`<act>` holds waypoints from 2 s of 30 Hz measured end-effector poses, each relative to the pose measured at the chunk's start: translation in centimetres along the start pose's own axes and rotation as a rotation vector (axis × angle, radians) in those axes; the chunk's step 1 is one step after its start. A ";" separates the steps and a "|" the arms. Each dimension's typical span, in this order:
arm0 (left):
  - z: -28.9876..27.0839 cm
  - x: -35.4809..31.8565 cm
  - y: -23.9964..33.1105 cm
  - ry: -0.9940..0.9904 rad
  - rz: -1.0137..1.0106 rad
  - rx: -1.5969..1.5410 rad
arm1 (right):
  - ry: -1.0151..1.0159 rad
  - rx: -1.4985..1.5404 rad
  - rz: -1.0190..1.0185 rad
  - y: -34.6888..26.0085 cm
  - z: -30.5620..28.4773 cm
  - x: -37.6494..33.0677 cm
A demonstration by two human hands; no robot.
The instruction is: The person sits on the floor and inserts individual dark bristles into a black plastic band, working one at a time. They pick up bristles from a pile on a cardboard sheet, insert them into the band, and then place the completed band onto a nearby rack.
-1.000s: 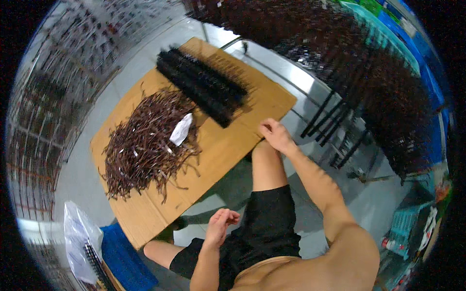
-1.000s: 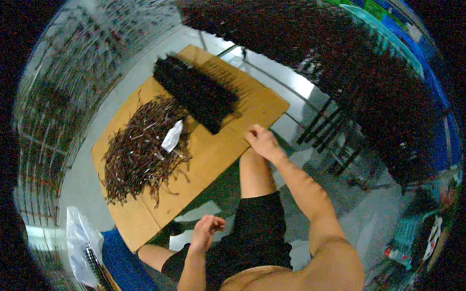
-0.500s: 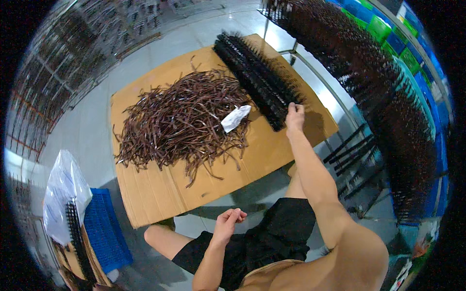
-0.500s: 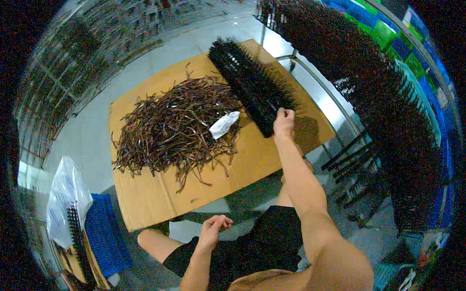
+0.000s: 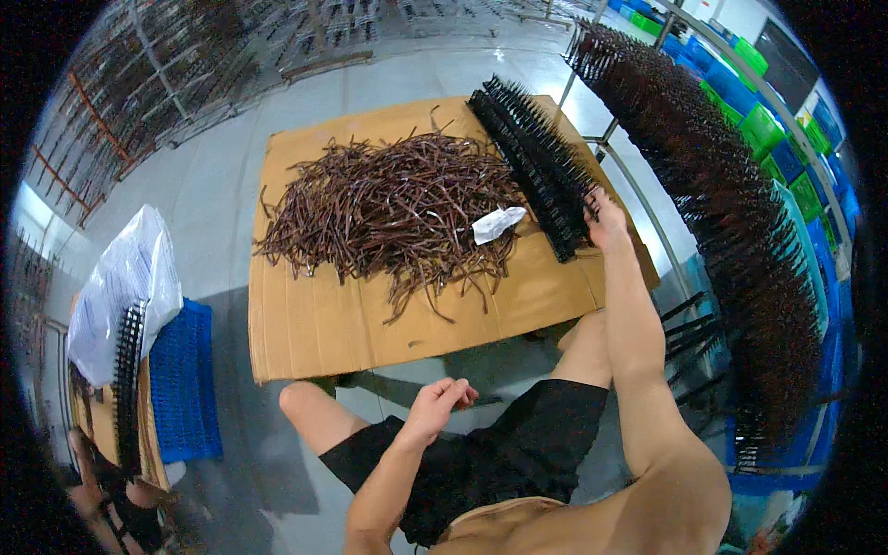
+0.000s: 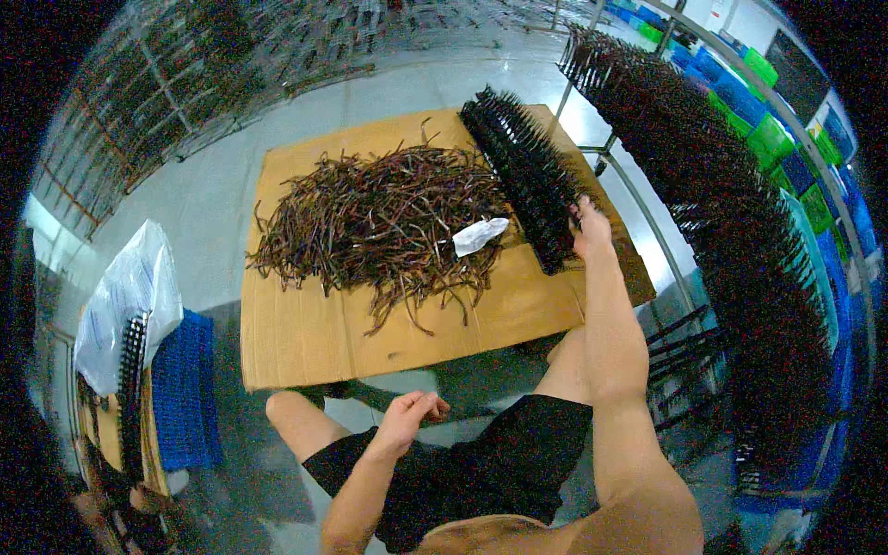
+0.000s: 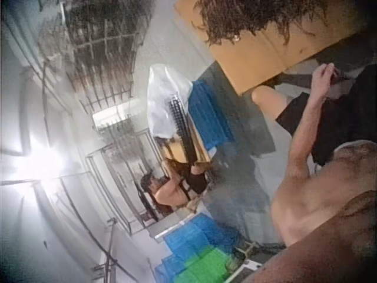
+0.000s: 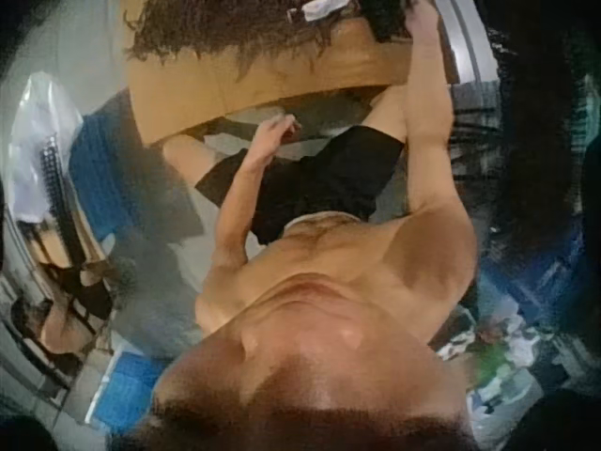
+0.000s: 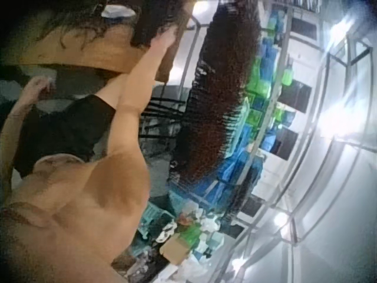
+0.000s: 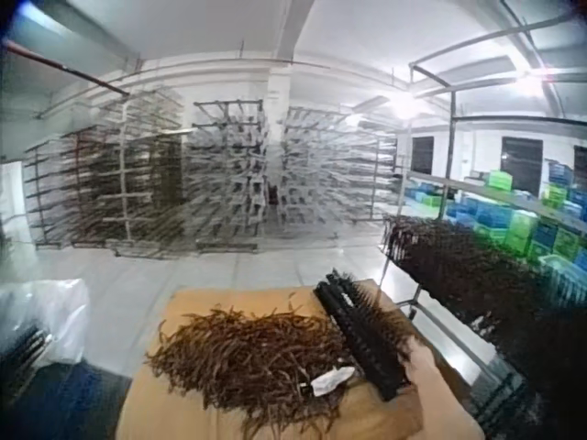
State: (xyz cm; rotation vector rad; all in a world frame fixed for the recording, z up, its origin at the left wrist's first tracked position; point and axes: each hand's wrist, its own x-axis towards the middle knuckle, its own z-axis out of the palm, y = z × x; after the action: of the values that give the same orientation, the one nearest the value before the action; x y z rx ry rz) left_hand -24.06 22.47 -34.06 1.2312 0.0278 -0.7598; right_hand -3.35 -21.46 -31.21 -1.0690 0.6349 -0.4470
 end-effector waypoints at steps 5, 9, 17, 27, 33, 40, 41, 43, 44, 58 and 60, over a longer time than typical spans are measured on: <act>-1.1 0.4 0.6 0.047 0.100 -0.002 | -0.150 -0.298 -0.572 -1.8 4.2 -8.1; -1.4 1.6 0.5 0.056 0.052 -0.114 | -0.233 -0.414 -0.627 1.3 0.4 -16.4; -2.0 4.4 4.1 0.239 0.521 -0.905 | -0.408 -0.014 0.354 11.0 -2.2 -21.7; -4.8 -0.3 0.5 0.612 0.136 -0.295 | -0.799 -1.334 0.018 3.6 -4.3 -13.8; -15.0 -3.2 6.7 1.419 0.177 0.304 | -1.172 -1.295 -0.698 5.3 9.6 -14.8; -25.1 0.1 3.7 1.146 0.339 0.082 | -2.021 -1.451 -0.959 14.9 20.0 -18.0; -25.5 0.3 3.4 1.162 0.357 0.147 | -2.042 -1.476 -1.037 15.3 20.3 -18.1; -25.8 1.3 2.5 1.187 0.391 0.277 | -2.074 -1.526 -1.196 16.3 20.5 -18.0; -25.8 1.5 2.1 1.203 0.457 0.245 | -2.092 -1.394 -1.366 16.6 20.4 -17.5; -19.8 -2.3 4.7 0.971 0.073 0.627 | -2.118 -1.315 -1.466 16.4 18.9 -16.2; -20.4 -2.0 3.9 0.985 0.078 0.515 | -1.984 -1.373 -1.532 16.5 18.8 -15.0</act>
State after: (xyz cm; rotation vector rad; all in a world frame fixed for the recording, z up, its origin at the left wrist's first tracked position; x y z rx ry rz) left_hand -15.88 41.32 -37.41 1.9888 0.6158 -0.0178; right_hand -1.28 7.23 -35.96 -2.3894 -2.1346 0.1063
